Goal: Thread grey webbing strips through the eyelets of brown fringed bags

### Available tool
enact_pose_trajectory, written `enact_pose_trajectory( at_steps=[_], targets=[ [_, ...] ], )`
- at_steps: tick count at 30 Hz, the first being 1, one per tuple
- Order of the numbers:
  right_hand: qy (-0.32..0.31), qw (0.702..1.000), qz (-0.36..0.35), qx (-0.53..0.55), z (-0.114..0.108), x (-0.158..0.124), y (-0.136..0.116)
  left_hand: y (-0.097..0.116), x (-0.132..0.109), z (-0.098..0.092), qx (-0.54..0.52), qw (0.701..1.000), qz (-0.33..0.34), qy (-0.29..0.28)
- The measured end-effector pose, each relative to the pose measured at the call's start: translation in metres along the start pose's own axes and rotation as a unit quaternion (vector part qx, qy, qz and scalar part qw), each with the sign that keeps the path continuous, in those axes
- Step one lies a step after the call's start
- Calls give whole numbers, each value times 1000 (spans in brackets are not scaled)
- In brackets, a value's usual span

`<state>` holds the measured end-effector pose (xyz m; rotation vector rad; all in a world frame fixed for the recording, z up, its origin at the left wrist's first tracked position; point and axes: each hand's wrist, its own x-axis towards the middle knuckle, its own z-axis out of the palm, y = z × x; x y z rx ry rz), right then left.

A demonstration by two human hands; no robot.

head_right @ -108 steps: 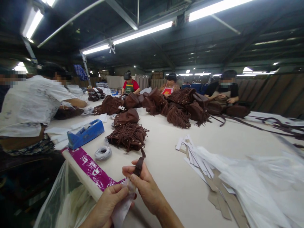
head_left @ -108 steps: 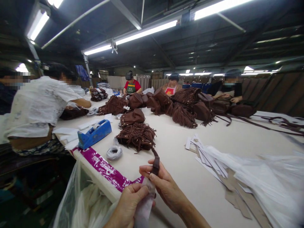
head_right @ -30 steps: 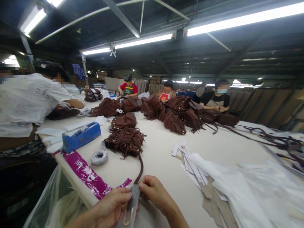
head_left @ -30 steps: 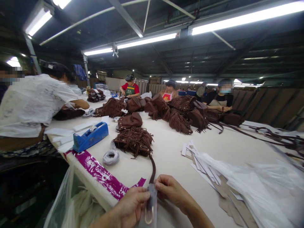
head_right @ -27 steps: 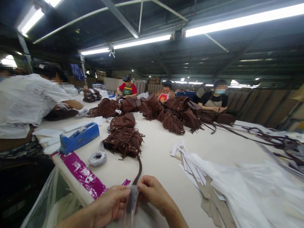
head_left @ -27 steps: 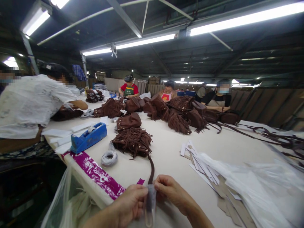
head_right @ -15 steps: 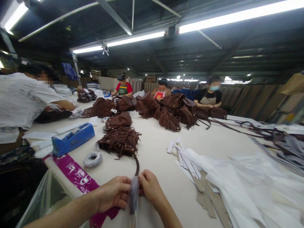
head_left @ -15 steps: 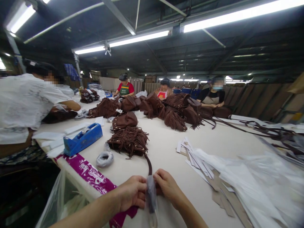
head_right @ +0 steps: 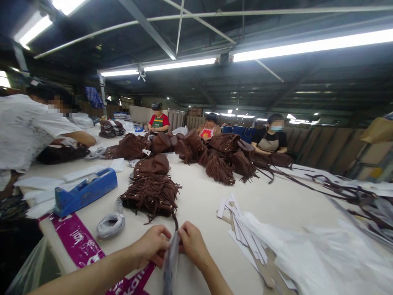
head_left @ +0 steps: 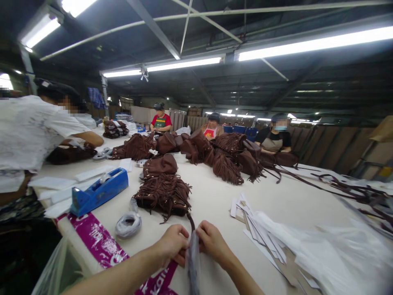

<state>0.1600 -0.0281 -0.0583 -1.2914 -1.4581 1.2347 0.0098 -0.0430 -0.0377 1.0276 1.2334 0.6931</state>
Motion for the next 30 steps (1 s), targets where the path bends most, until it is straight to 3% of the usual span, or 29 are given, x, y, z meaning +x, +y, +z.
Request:
enact_pose_trajectory(
  at_steps=[8, 19, 26, 30],
  targets=[
    [-22, 999, -30, 19, -2, 2, -5, -3, 2, -11, -94, 992, -30, -76],
    [12, 995, -56, -83, -8, 48, 4, 20, 37, -18, -90, 995, -15, -37],
    [34, 987, -87, -132, -10, 79, 5, 28, 50, -19, -62, 997, -8, 45],
    [25, 981, -107, -159, -8, 82, 3, 23, 43, -19, -65, 997, -50, 11]
  ],
)
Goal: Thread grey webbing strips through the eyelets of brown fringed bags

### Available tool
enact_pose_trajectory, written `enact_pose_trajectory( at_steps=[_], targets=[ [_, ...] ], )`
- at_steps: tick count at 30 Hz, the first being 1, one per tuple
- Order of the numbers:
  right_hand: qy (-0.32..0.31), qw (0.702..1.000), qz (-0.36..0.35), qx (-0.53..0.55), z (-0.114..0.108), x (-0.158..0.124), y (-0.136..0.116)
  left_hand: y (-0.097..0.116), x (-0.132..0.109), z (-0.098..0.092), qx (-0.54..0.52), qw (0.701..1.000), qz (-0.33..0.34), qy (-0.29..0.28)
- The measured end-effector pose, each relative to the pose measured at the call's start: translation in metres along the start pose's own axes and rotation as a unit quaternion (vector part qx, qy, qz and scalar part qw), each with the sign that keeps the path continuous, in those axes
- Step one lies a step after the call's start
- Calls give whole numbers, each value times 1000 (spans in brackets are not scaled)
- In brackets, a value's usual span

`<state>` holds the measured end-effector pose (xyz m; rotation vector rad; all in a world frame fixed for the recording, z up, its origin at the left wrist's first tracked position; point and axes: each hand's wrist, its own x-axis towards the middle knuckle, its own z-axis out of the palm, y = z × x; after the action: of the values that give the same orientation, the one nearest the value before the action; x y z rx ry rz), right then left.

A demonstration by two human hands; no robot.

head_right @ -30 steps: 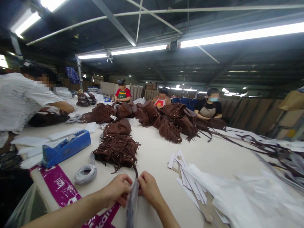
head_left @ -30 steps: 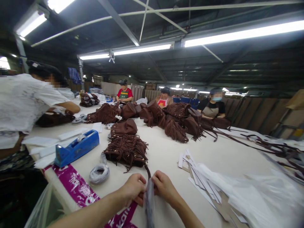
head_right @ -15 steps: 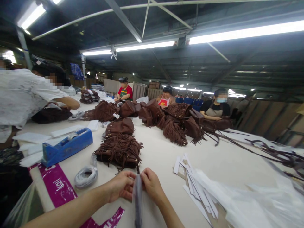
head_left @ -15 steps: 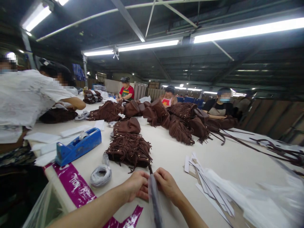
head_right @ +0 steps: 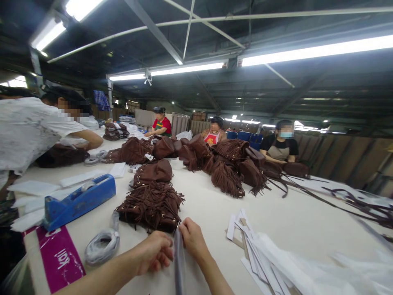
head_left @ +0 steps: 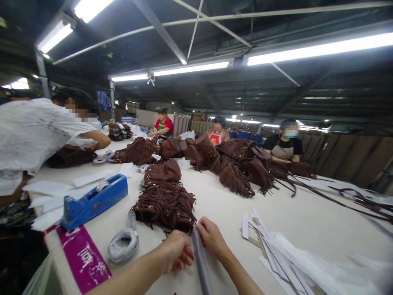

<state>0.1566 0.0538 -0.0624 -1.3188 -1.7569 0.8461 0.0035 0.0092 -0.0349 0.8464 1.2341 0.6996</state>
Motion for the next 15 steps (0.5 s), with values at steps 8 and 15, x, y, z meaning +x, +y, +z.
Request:
enact_pose_trajectory(
  at_steps=[8, 15],
  targets=[
    [24, 999, 12, -44, -2, 11, -6, 0, 7, 4, -34, 999, -18, 2],
    [50, 997, 47, -29, 2, 23, -22, 10, 24, 9, -37, 998, -24, 41]
  ],
)
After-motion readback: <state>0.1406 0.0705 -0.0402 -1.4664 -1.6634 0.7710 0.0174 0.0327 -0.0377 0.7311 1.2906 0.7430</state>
